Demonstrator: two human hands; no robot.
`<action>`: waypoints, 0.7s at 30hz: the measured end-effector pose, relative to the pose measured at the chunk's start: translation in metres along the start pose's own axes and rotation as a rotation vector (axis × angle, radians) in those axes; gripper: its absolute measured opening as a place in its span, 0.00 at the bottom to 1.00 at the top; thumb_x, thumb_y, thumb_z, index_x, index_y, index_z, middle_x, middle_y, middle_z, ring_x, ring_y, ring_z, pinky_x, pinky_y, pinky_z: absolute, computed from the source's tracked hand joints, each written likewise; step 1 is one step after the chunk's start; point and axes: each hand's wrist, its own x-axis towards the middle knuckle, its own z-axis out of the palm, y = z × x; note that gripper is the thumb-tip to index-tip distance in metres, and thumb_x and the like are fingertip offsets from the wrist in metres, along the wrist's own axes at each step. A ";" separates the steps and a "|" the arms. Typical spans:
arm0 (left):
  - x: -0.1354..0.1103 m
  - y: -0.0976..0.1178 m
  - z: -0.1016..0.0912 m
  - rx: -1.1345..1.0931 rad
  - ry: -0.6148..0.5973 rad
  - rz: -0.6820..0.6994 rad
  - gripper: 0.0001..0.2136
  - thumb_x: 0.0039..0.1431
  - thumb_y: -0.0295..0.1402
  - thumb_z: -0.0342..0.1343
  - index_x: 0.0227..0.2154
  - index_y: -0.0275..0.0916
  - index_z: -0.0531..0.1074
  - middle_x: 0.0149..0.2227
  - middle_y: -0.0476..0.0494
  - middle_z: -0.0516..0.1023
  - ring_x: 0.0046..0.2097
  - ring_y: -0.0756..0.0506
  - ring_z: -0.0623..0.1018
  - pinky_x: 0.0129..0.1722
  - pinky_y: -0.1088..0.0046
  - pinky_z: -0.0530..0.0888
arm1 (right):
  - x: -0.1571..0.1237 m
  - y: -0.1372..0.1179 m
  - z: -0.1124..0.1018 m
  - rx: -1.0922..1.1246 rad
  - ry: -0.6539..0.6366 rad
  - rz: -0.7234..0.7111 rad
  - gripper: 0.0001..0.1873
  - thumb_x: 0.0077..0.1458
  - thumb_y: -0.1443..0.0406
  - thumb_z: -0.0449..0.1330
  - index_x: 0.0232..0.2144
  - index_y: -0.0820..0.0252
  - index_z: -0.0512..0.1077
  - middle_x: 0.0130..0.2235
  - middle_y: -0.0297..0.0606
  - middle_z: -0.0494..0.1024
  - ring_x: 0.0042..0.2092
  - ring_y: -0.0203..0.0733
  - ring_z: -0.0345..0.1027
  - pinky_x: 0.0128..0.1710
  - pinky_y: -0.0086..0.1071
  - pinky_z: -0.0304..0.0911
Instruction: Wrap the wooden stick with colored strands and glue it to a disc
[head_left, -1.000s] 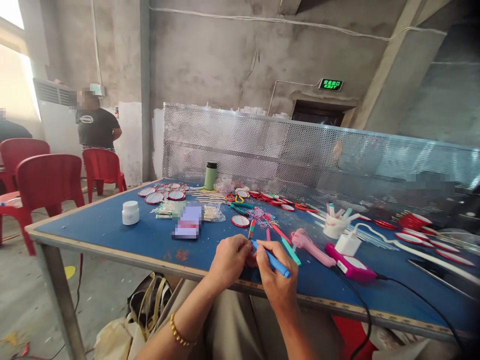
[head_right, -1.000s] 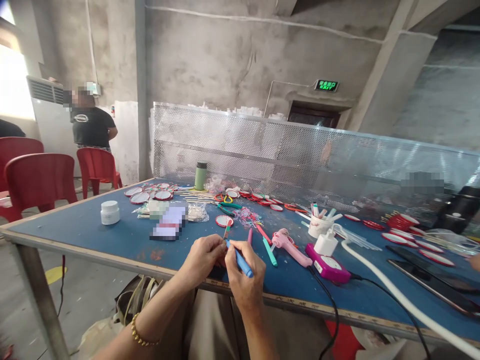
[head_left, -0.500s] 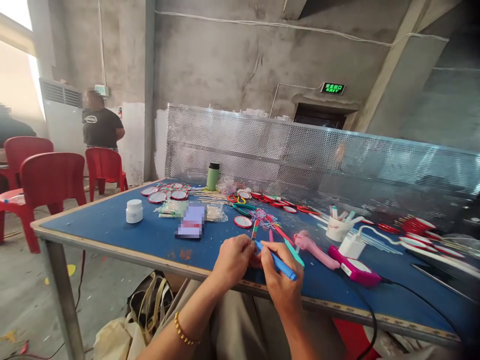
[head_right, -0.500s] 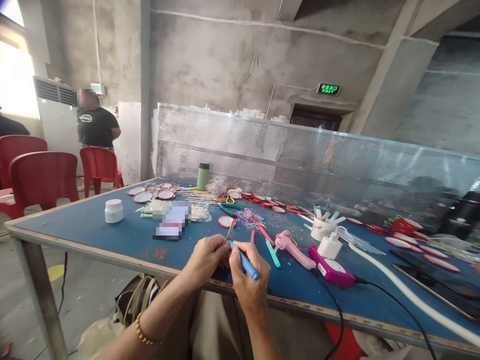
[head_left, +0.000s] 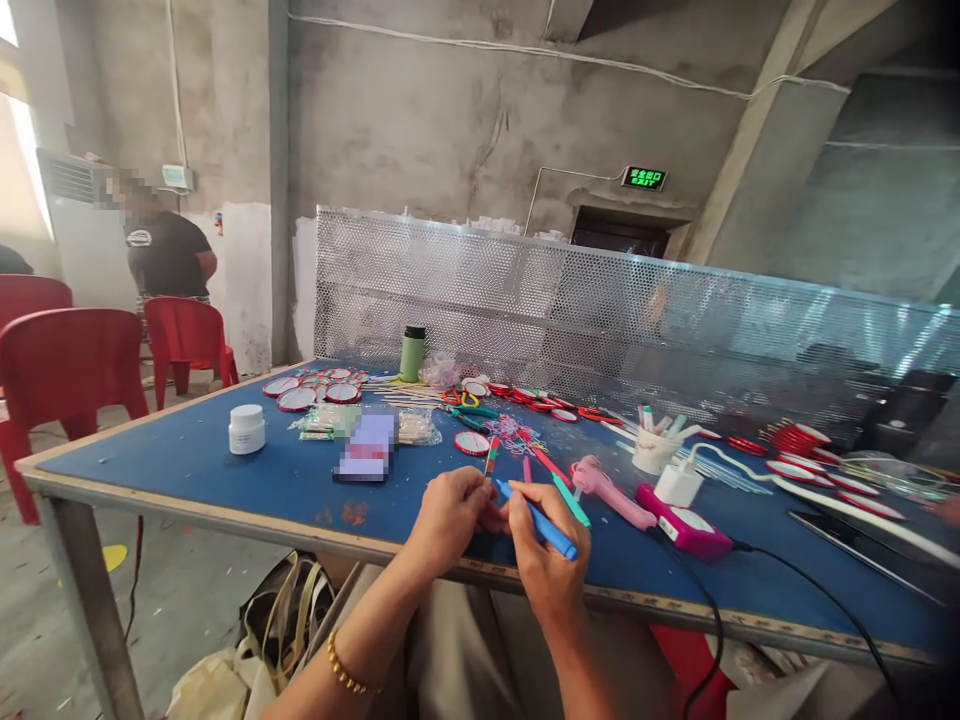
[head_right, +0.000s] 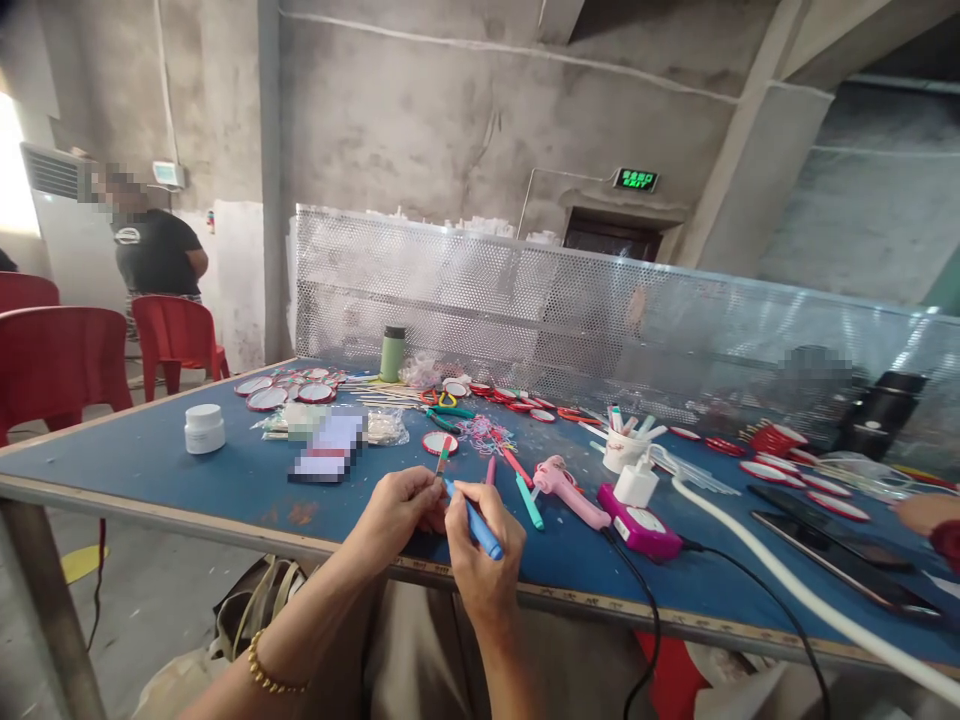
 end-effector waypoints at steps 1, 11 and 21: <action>0.001 0.000 0.000 -0.034 -0.002 -0.011 0.12 0.57 0.41 0.51 0.28 0.38 0.69 0.24 0.46 0.79 0.26 0.47 0.79 0.26 0.76 0.72 | 0.000 0.000 0.000 -0.001 0.003 -0.003 0.07 0.62 0.64 0.56 0.34 0.59 0.73 0.27 0.34 0.79 0.25 0.36 0.73 0.27 0.27 0.70; 0.005 0.004 -0.004 -0.221 -0.007 -0.100 0.20 0.55 0.51 0.56 0.35 0.36 0.68 0.26 0.46 0.79 0.16 0.53 0.74 0.13 0.83 0.60 | 0.000 -0.001 -0.003 0.036 0.019 0.012 0.07 0.62 0.64 0.57 0.33 0.59 0.74 0.28 0.34 0.80 0.26 0.36 0.75 0.26 0.27 0.70; -0.021 0.003 0.002 -0.223 0.100 -0.019 0.16 0.59 0.45 0.51 0.38 0.36 0.68 0.26 0.51 0.76 0.14 0.56 0.68 0.14 0.82 0.58 | -0.002 -0.007 -0.010 0.208 0.060 0.146 0.08 0.63 0.63 0.57 0.37 0.59 0.75 0.26 0.32 0.77 0.23 0.33 0.71 0.24 0.25 0.70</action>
